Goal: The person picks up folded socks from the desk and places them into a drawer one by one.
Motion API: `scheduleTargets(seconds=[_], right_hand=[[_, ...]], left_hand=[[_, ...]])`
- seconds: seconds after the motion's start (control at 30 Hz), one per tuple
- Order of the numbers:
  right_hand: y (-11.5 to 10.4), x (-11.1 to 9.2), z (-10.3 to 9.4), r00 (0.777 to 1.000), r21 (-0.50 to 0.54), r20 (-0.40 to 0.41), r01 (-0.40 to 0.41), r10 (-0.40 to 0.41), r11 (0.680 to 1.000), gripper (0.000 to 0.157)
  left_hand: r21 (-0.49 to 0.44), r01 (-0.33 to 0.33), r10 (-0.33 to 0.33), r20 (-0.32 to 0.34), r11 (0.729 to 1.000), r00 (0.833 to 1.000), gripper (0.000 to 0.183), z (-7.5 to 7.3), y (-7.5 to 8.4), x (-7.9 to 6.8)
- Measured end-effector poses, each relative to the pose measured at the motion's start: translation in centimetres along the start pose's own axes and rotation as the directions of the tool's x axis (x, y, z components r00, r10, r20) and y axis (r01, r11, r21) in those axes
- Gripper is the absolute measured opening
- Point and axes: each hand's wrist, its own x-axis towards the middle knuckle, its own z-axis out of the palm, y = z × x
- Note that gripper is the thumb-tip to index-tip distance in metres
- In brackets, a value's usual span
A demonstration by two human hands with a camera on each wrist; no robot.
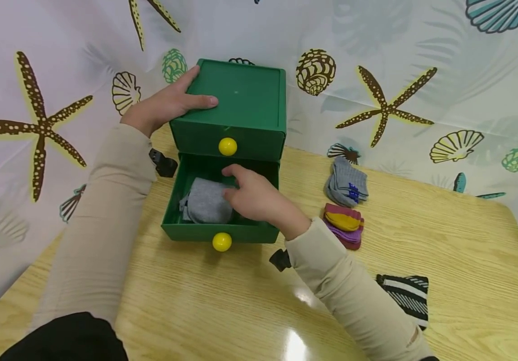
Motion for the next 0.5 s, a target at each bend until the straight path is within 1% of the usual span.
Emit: scheduleTargets(seconds=[0.07, 0.1, 0.13, 0.2, 0.23, 0.3, 0.37, 0.4, 0.43, 0.5], right_hand=[[-0.4, 0.0, 0.3, 1.0, -0.003, 0.014, 0.024, -0.024, 1.0, 0.045], [-0.5, 0.0, 0.4, 0.999, 0.017, 0.017, 0.031, -0.032, 0.999, 0.044], [-0.7, 0.0, 0.5, 0.999, 0.051, 0.019, 0.037, -0.038, 0.998, 0.043], [-1.0, 0.0, 0.7, 0.999, 0.162, 0.026, 0.038, -0.043, 0.986, 0.041], [-1.1, 0.1, 0.8, 0.999, 0.229, 0.031, 0.032, -0.04, 0.973, 0.04], [-1.1, 0.2, 0.9, 0.999, 0.36, 0.037, 0.012, -0.027, 0.933, 0.038], [-0.8, 0.3, 1.0, 0.999, 0.426, 0.049, -0.009, -0.012, 0.904, 0.036], [-0.6, 0.4, 0.9, 0.998, 0.43, 0.057, -0.02, -0.005, 0.902, 0.035], [-0.5, 0.4, 0.9, 0.998, 0.417, 0.061, -0.025, 0.0, 0.909, 0.034], [-0.1, 0.5, 0.7, 0.999, 0.345, 0.048, -0.022, 0.006, 0.938, 0.033]], left_hand=[[0.0, 0.003, -0.003, 0.002, 1.0, 1.0, 0.1, 0.0, 0.0, 0.0], [0.001, 0.005, -0.005, 0.003, 1.0, 1.0, 0.1, 0.0, 0.0, 0.0], [0.001, 0.006, -0.006, 0.003, 1.0, 1.0, 0.1, 0.0, 0.0, -0.1], [0.004, 0.009, -0.009, 0.002, 1.0, 1.0, 0.1, -0.1, 0.0, -0.1], [0.005, 0.011, -0.011, 0.0, 1.0, 1.0, 0.1, -0.1, 0.0, -0.1], [0.005, 0.013, -0.013, -0.004, 1.0, 1.0, 0.1, -0.1, 0.0, -0.1], [0.006, 0.012, -0.012, -0.004, 1.0, 1.0, 0.1, -0.1, 0.0, -0.1], [0.005, 0.011, -0.011, -0.002, 1.0, 1.0, 0.1, -0.1, 0.0, -0.1], [0.005, 0.01, -0.01, -0.002, 1.0, 1.0, 0.1, -0.1, 0.0, -0.1], [0.006, 0.006, -0.006, 0.001, 1.0, 1.0, 0.1, -0.2, 0.0, 0.0]])
